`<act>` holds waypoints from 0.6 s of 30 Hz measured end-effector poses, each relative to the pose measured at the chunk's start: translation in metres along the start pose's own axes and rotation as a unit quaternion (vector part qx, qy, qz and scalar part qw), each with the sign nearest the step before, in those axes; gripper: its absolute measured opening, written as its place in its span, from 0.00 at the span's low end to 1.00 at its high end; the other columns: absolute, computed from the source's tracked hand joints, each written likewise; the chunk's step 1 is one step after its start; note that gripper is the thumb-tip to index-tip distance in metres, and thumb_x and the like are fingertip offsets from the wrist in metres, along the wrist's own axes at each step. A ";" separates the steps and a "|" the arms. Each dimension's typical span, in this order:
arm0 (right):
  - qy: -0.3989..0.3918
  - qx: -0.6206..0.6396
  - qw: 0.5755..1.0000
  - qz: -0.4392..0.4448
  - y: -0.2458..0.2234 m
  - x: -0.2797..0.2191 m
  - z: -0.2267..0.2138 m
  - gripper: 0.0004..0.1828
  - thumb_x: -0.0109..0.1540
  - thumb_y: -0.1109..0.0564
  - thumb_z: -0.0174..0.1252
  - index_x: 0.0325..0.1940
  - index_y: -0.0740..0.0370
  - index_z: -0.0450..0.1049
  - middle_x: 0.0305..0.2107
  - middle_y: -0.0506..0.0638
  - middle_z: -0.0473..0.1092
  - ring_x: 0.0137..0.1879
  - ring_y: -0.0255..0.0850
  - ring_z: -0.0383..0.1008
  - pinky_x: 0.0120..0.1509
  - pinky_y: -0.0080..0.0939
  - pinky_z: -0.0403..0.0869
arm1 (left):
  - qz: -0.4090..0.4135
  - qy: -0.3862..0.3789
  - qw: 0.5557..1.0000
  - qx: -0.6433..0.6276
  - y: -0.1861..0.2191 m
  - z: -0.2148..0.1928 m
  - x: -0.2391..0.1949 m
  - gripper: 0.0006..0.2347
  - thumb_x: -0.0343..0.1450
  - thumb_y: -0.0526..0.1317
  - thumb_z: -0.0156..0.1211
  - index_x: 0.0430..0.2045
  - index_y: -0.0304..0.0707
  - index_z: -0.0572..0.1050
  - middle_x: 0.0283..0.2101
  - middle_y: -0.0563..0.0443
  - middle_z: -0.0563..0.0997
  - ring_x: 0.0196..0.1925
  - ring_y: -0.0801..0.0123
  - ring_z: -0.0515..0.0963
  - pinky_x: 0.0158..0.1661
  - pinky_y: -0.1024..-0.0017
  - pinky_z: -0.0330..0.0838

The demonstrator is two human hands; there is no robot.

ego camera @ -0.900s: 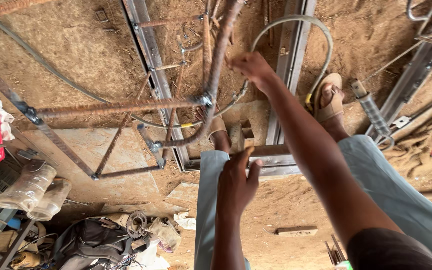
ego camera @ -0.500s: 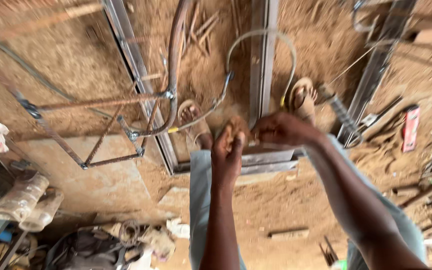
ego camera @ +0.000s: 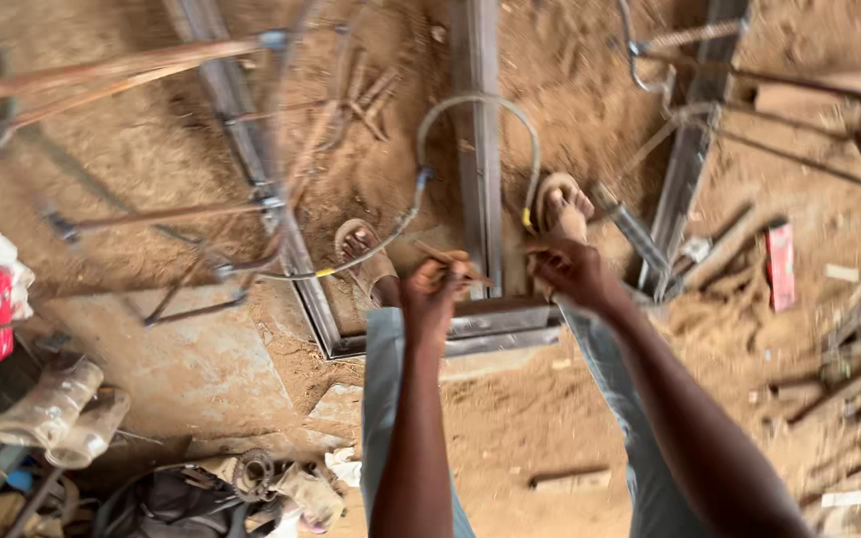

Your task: The person welds a metal frame structure using a handheld welding torch. They repeatedly position the torch at various joints on the frame, creating bright sparks and smoke as they fuse the metal components together. The person adjusts their stance and the frame's position to access different welding points.

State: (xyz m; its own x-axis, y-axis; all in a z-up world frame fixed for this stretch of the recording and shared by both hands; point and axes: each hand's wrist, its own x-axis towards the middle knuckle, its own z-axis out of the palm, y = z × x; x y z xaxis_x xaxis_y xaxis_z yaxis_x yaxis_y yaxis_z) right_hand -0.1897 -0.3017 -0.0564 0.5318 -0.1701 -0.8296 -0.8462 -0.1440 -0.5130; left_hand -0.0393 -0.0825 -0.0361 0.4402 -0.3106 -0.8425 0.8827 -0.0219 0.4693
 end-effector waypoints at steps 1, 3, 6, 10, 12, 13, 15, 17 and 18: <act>0.014 0.019 1.000 -0.004 0.038 0.005 -0.002 0.18 0.63 0.60 0.60 0.58 0.56 0.76 0.43 0.54 0.80 0.46 0.45 0.82 0.53 0.45 0.81 | -0.001 0.018 0.998 0.063 0.000 0.000 0.000 0.11 0.71 0.39 0.67 0.42 0.30 0.81 0.39 0.45 0.87 0.40 0.67 0.87 0.43 0.68 0.85; 0.038 0.024 0.998 0.043 0.120 0.010 -0.005 0.16 0.64 0.57 0.62 0.57 0.55 0.78 0.48 0.53 0.78 0.49 0.45 0.82 0.54 0.44 0.81 | -0.004 0.053 0.981 0.188 0.004 -0.006 -0.002 0.12 0.71 0.40 0.65 0.42 0.31 0.81 0.38 0.45 0.87 0.38 0.68 0.87 0.40 0.69 0.86; 0.069 -0.124 0.964 0.226 0.223 0.016 -0.016 0.15 0.67 0.50 0.58 0.51 0.57 0.83 0.46 0.55 0.81 0.41 0.46 0.81 0.46 0.47 0.80 | -0.002 0.025 0.986 0.164 0.011 -0.016 -0.005 0.12 0.70 0.40 0.67 0.41 0.29 0.80 0.39 0.41 0.86 0.38 0.65 0.87 0.41 0.69 0.85; 0.212 -0.330 0.858 0.332 0.288 0.041 -0.035 0.33 0.56 0.43 0.68 0.60 0.57 0.68 0.52 0.61 0.68 0.58 0.58 0.66 0.55 0.58 0.71 | -0.025 0.033 0.980 0.193 0.019 -0.036 -0.021 0.11 0.72 0.38 0.65 0.43 0.28 0.80 0.39 0.43 0.86 0.40 0.67 0.87 0.44 0.70 0.84; 0.211 -0.320 0.869 0.314 0.301 0.057 -0.040 0.42 0.54 0.42 0.69 0.67 0.56 0.61 0.57 0.61 0.65 0.61 0.57 0.62 0.60 0.61 0.66 | -0.026 0.023 0.981 0.189 0.023 -0.048 -0.028 0.11 0.72 0.36 0.65 0.43 0.25 0.79 0.39 0.43 0.86 0.40 0.67 0.85 0.45 0.70 0.81; 0.207 -0.316 0.874 0.306 0.306 0.065 -0.036 0.47 0.53 0.42 0.69 0.71 0.55 0.58 0.59 0.61 0.64 0.63 0.56 0.60 0.62 0.63 0.64 | -0.027 0.023 0.978 0.203 0.026 -0.055 -0.033 0.11 0.72 0.36 0.66 0.43 0.24 0.79 0.40 0.43 0.85 0.40 0.67 0.84 0.46 0.70 0.80; 0.182 -0.336 0.869 0.316 0.319 0.072 -0.032 0.44 0.54 0.40 0.70 0.68 0.57 0.60 0.56 0.61 0.66 0.63 0.57 0.62 0.63 0.64 0.65 | -0.021 0.040 0.971 0.236 0.028 -0.065 -0.050 0.10 0.74 0.35 0.64 0.45 0.23 0.79 0.41 0.43 0.85 0.42 0.67 0.83 0.47 0.71 0.78; 0.180 -0.309 0.880 0.313 0.324 0.101 -0.043 0.38 0.57 0.42 0.68 0.66 0.57 0.64 0.56 0.61 0.68 0.62 0.59 0.67 0.62 0.65 0.68 | -0.016 0.052 0.966 0.252 0.028 -0.068 -0.044 0.11 0.74 0.35 0.63 0.46 0.24 0.79 0.41 0.43 0.85 0.43 0.66 0.83 0.48 0.72 0.78; 0.174 -0.270 0.894 0.312 0.326 0.105 -0.041 0.33 0.60 0.45 0.65 0.66 0.56 0.66 0.58 0.62 0.68 0.61 0.61 0.70 0.60 0.65 0.71 | -0.029 0.062 0.964 0.258 0.029 -0.071 -0.046 0.11 0.73 0.35 0.63 0.46 0.25 0.79 0.42 0.43 0.86 0.43 0.64 0.85 0.48 0.71 0.79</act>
State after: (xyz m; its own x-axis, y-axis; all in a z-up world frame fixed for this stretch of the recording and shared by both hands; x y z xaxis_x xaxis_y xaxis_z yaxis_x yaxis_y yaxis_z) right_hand -0.4087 -0.4062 -0.3020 0.0181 -0.6619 -0.7494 -0.8929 -0.3479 0.2858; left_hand -0.0222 -0.0015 -0.0029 0.4368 -0.1801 -0.8814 0.7214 -0.5152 0.4628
